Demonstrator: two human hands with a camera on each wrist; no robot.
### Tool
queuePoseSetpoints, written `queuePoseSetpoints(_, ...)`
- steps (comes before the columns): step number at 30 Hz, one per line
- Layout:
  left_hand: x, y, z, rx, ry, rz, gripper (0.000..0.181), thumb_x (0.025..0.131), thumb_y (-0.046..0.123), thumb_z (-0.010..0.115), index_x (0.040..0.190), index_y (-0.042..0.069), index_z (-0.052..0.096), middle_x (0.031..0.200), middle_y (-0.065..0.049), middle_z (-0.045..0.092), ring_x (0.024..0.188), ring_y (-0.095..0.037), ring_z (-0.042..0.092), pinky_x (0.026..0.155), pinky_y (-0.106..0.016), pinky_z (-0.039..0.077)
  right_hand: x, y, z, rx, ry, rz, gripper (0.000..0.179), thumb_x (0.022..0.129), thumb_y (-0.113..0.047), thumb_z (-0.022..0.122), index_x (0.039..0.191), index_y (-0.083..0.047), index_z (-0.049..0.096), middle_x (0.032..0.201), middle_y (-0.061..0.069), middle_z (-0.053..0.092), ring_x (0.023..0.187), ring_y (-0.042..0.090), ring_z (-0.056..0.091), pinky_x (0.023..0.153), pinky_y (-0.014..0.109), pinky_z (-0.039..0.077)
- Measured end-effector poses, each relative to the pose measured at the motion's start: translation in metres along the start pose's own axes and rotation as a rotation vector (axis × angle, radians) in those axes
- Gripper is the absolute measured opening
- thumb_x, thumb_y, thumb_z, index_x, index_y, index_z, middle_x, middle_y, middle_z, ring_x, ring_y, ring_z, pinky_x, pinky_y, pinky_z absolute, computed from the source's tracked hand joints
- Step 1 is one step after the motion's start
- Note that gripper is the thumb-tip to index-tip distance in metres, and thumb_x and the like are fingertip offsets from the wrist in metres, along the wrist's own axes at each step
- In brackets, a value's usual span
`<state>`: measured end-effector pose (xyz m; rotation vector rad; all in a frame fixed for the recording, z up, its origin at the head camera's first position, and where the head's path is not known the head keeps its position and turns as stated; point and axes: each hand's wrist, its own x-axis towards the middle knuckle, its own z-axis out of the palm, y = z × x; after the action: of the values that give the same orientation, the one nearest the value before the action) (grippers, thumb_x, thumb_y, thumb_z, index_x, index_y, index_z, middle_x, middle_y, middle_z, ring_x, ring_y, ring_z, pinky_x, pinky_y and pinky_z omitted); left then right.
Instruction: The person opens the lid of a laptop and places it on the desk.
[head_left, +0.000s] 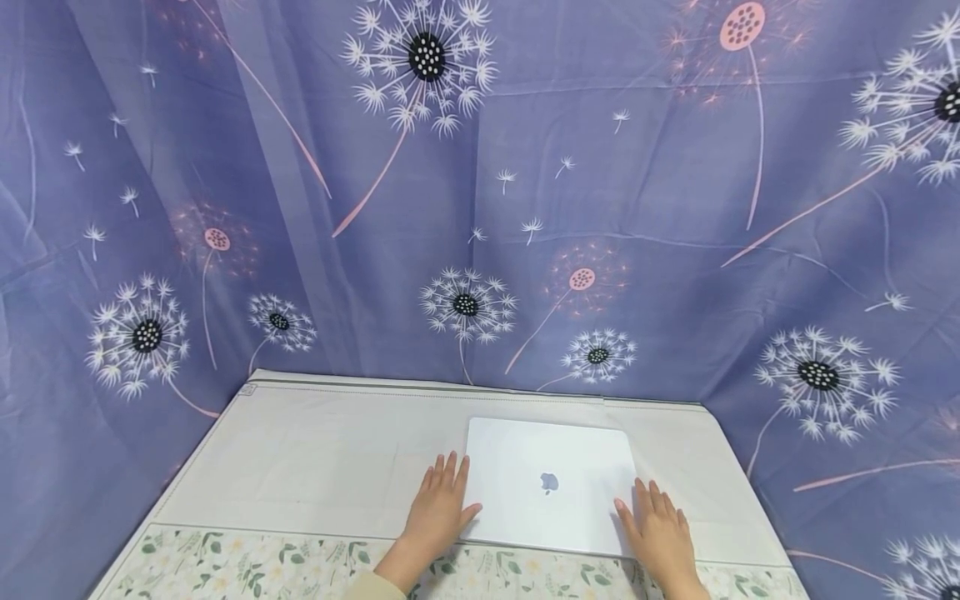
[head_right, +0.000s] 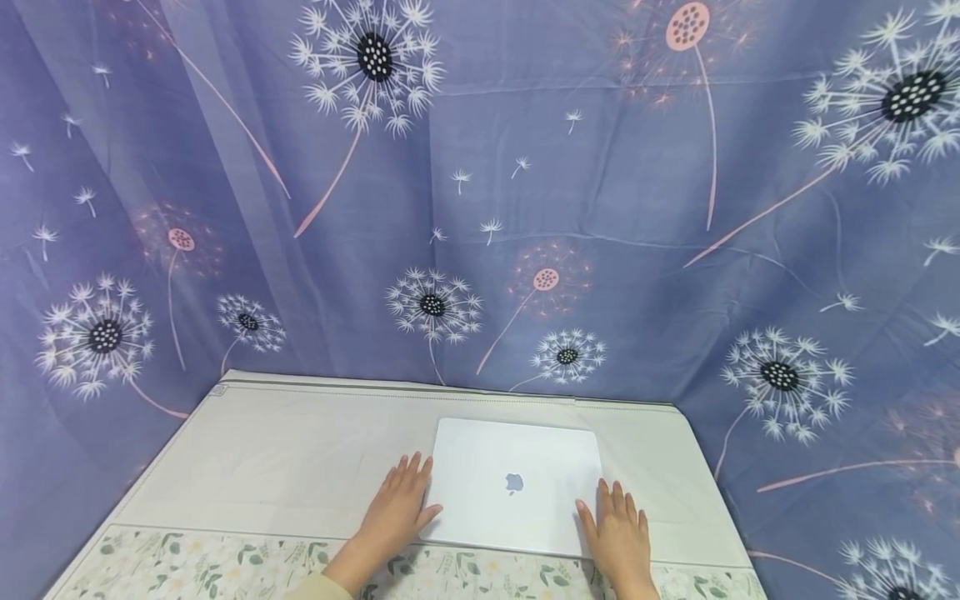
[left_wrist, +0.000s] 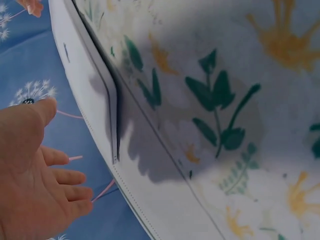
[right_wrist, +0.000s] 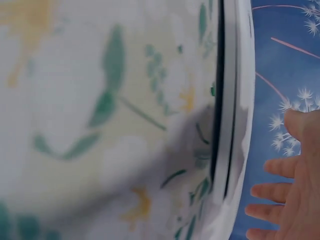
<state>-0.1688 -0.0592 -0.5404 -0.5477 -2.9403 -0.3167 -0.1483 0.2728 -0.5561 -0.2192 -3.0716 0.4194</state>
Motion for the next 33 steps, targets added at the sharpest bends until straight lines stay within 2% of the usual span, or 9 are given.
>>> queuePoseSetpoints(7, -0.001, 0.001, 0.006, -0.022, -0.038, 0.007, 0.072, 0.090, 0.043, 0.062, 0.141, -0.004, 0.042, 0.142, -0.029, 0.042, 0.132, -0.043, 0.041, 0.108, -0.053, 0.037, -0.002, 0.002, 0.008, 0.014, -0.015, 0.038, 0.070, 0.099, -0.042, 0.046, 0.137, 0.016, 0.038, 0.137, 0.043, 0.034, 0.127, 0.056, 0.034, 0.105, 0.068, 0.028)
queuePoseSetpoints(15, -0.003, 0.004, 0.012, -0.074, -0.101, -0.023, 0.072, 0.091, 0.041, 0.061, 0.140, -0.006, 0.041, 0.140, -0.030, 0.044, 0.129, -0.041, 0.045, 0.107, -0.050, 0.040, -0.007, 0.002, 0.013, 0.045, -0.007, 0.084, 0.075, 0.098, -0.046, 0.045, 0.131, 0.021, 0.040, 0.129, 0.043, 0.041, 0.120, 0.055, 0.043, 0.099, 0.066, 0.038)
queuePoseSetpoints(22, -0.005, 0.002, 0.017, -0.077, -0.148, -0.020, 0.068, 0.092, 0.039, 0.061, 0.139, -0.007, 0.043, 0.133, -0.028, 0.051, 0.124, -0.038, 0.051, 0.103, -0.047, 0.045, -0.006, -0.005, 0.013, 0.130, 0.005, 0.105, 0.070, 0.099, -0.039, 0.049, 0.126, 0.025, 0.041, 0.122, 0.044, 0.043, 0.117, 0.055, 0.045, 0.097, 0.063, 0.041)
queuePoseSetpoints(33, -0.006, 0.003, 0.018, -0.078, -0.150, -0.016, 0.063, 0.093, 0.037, 0.060, 0.136, -0.007, 0.047, 0.134, -0.027, 0.051, 0.124, -0.036, 0.051, 0.102, -0.047, 0.046, -0.001, -0.011, 0.015, 0.177, 0.000, 0.132, 0.081, 0.101, -0.049, 0.039, 0.122, 0.029, 0.040, 0.120, 0.045, 0.042, 0.117, 0.056, 0.042, 0.098, 0.062, 0.041)
